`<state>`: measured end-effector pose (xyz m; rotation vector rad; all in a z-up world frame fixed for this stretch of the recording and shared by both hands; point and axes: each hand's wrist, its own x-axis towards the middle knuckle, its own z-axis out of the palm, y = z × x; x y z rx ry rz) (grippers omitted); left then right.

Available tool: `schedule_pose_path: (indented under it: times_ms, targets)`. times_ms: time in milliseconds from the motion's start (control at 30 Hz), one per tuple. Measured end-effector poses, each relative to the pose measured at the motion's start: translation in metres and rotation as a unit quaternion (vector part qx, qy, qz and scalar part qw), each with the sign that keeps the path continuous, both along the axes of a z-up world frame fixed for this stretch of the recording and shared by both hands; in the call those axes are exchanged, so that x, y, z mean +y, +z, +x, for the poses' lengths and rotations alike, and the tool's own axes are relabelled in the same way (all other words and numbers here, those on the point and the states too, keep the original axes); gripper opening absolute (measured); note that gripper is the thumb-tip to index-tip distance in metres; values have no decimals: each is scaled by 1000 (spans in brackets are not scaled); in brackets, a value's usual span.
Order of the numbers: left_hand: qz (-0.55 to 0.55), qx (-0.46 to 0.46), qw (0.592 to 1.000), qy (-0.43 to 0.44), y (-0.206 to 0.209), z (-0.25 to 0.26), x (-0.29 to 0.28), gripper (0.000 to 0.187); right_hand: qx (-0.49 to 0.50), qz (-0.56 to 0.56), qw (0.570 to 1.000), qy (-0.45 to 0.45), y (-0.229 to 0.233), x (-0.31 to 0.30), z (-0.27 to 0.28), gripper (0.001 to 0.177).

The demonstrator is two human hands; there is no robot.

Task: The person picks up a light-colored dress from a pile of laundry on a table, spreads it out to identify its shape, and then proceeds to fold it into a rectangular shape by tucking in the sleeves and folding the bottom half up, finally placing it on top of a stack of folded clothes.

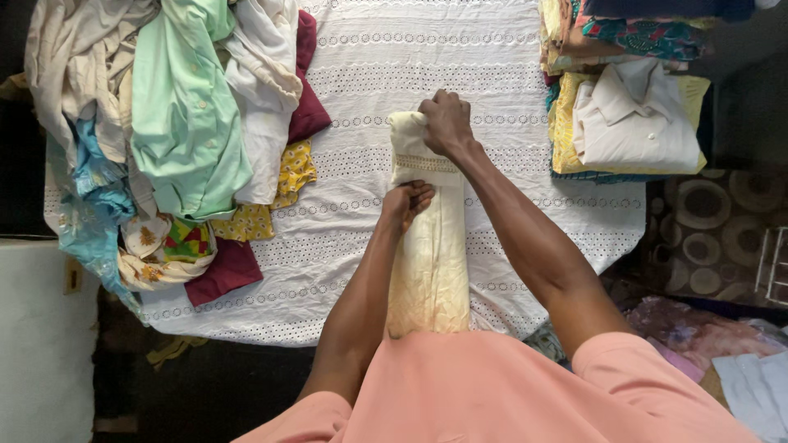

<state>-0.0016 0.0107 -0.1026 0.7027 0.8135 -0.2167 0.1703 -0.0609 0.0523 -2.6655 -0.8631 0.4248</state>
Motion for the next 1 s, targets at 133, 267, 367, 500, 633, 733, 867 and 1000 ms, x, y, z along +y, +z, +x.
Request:
schedule_pose_path:
  times_ms: [133,267,367,500,633,733,867,1000]
  targets:
    - [-57,-47,997,-7,-4,0,6,35,-127,130,983,31,23,-38,-42,25]
    - [-172,-36,984,16,11,-13,26,52,-174,192,966,18,38,-70,-113,26]
    - [-199,-61,978,15,34,-24,34,73,-148,214,964,-45,37,-89,-176,31]
    - [-155,-129,976,-78,46,-24,41,85,-147,224,961,-76,10,-102,-256,34]
    - [-22,-21,994,-103,12,-13,44,64,-132,214,965,-82,-25,-109,-291,30]
    - [10,-62,992,-114,-5,-14,37,52,-122,229,964,-51,-35,-117,-300,29]
    - [241,-11,964,-111,11,-20,28,43,-14,315,948,-36,-36,-138,-286,27]
    - [480,-53,875,-33,37,-55,14,50,-43,321,939,-120,-48,-154,-258,26]
